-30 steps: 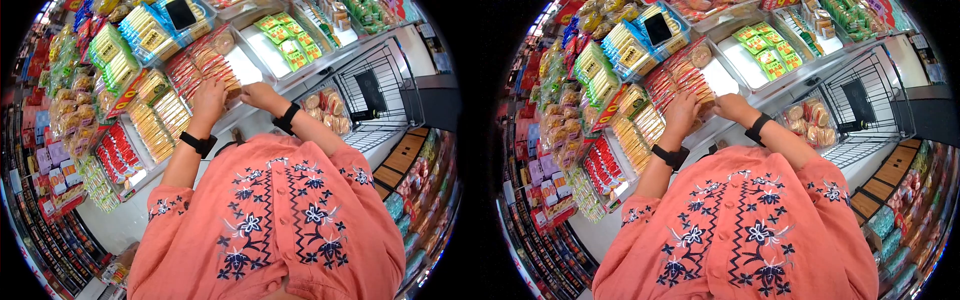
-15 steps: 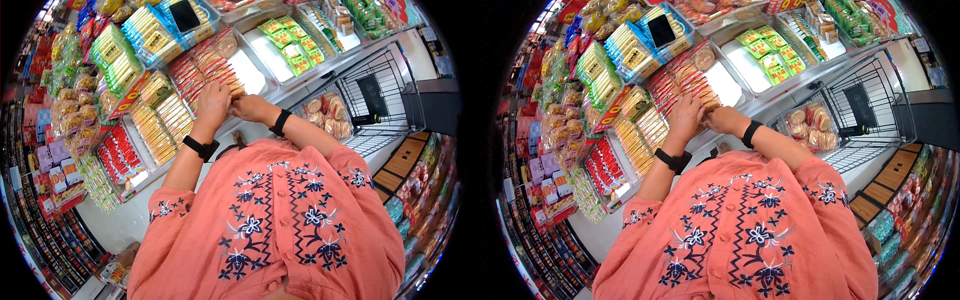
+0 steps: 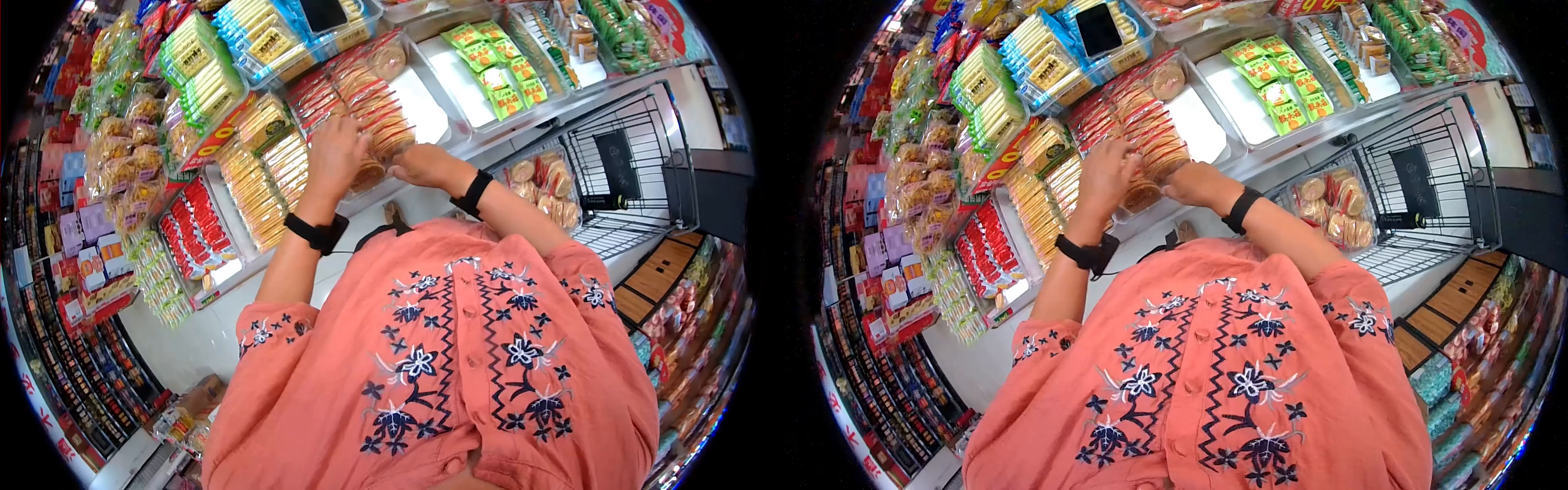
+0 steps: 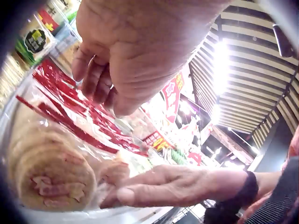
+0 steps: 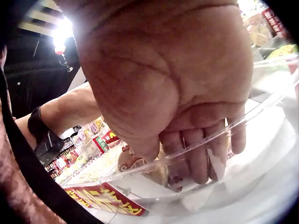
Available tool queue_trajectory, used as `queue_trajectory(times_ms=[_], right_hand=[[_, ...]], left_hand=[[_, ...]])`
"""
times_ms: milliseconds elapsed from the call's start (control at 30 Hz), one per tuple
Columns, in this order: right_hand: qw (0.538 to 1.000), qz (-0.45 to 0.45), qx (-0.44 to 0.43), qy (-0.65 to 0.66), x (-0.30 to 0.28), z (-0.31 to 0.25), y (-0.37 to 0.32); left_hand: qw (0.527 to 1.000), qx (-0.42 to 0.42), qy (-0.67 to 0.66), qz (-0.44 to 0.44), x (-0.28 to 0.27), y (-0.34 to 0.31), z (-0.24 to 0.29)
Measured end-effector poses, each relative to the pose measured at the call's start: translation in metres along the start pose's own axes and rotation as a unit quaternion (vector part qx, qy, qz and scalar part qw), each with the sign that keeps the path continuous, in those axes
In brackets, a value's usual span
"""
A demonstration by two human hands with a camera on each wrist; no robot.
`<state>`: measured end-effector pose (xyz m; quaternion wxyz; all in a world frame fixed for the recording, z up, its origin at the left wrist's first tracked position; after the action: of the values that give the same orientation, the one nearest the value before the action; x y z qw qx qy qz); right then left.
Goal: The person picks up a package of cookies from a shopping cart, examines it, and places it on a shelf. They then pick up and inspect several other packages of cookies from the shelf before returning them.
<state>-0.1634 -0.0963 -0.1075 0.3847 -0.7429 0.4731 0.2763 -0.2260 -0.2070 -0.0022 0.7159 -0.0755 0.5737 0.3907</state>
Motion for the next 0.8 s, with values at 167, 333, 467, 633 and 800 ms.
queue_trajectory(times_ms=[167,333,467,633,800], right_hand=[[0.996,-0.006,-0.067,0.060,-0.009,-0.016,-0.005],[0.991,-0.060,-0.060,0.108,0.005,-0.029,0.005],[0.990,-0.063,-0.090,0.085,0.023,-0.043,0.014],[0.992,-0.098,-0.067,0.047,0.033,-0.054,0.017],[0.993,-0.090,-0.064,0.034,0.035,-0.057,0.013]], left_hand=[[0.999,-0.021,0.033,-0.004,-0.010,-0.012,-0.043],[0.997,-0.046,0.022,-0.050,0.000,-0.020,-0.051],[0.997,-0.046,0.037,-0.044,0.000,-0.021,-0.053],[0.996,-0.047,0.053,-0.052,0.002,-0.020,-0.060],[0.990,-0.079,0.027,-0.110,0.017,-0.025,-0.074]])
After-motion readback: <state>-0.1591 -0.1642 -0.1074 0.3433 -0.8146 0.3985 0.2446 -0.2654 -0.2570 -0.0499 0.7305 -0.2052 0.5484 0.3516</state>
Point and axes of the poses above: each hand's wrist, its own y-axis towards the middle knuckle, its own x-axis out of the palm, z = x × y, the point moved 9 cm from there along y, towards the middle knuckle, and after that the axes turned 7 degrees about x, right-handed, at the moved point
